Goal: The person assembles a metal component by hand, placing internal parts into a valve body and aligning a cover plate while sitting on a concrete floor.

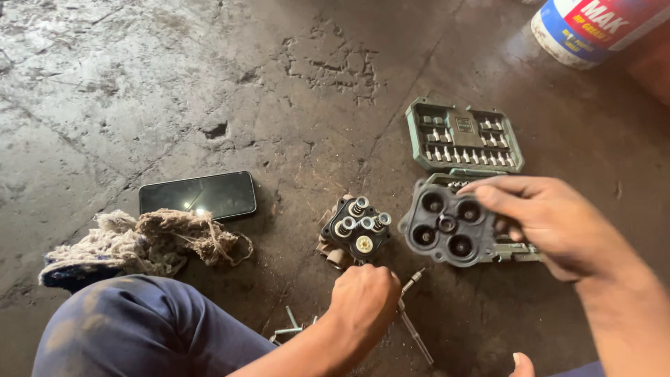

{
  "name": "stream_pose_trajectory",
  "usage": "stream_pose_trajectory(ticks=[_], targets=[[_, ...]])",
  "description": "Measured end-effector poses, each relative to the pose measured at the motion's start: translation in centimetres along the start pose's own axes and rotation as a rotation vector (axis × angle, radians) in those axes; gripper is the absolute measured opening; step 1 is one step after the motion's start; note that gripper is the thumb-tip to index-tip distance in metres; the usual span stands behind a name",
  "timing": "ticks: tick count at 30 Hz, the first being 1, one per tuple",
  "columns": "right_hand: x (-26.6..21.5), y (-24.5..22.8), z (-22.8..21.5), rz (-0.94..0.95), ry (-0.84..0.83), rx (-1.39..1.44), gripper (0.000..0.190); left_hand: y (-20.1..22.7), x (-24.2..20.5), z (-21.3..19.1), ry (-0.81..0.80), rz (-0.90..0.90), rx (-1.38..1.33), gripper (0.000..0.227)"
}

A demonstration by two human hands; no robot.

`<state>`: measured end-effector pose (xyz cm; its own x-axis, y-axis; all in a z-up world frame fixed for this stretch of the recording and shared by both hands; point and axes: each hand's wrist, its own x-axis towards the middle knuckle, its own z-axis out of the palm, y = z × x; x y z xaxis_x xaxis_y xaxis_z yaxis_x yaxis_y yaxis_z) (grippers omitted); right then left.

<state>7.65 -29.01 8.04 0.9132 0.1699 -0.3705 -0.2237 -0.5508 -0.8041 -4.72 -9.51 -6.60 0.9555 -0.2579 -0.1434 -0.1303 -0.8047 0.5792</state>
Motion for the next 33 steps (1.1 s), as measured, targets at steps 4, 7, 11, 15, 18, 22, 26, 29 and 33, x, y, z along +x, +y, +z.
stream_pose_trajectory(ticks=[4,7,11,15,18,22,26,29,33], targets=[[2.1,2.7,1.1,0.116,0.051,-0.408,0.033,1.1,-2.1,-3.2,-0.164,-0.164,0.047,0.012],[3.2,4.1,2.4,0.154,0.101,-0.619,0.032,-0.6,-2.4,-4.9,-0.425,-0.215,0.238,0.020],[4.2,5.6,3.3,0.395,0.059,-0.641,0.030,-2.5,-1.6,-4.8,-0.359,-0.264,0.252,0.021],[6.4,9.2,3.9,0.310,-0.062,-0.661,0.026,-3.6,-1.0,-6.6,-0.254,-0.354,0.141,0.032],[6.7,10.2,4.3,0.165,-0.042,-0.682,0.025,-5.6,-0.3,-10.5,-0.330,-0.361,0.209,0.025],[4.8,6.9,5.4,0.332,0.045,-0.740,0.026,-7.8,0.0,-13.9,-0.261,-0.434,0.154,0.036],[2.6,3.1,6.6,0.324,0.114,-0.869,0.030,-8.8,0.6,-14.0,-0.164,-0.436,0.111,0.037],[1.4,1.7,7.3,0.112,0.232,-1.033,0.038,-8.7,1.1,-13.4,-0.105,-0.382,0.033,0.043],[0.7,0.7,8.8,-0.073,0.052,-0.868,0.085,-8.3,1.6,-12.9,-0.049,-0.067,-0.038,0.104]])
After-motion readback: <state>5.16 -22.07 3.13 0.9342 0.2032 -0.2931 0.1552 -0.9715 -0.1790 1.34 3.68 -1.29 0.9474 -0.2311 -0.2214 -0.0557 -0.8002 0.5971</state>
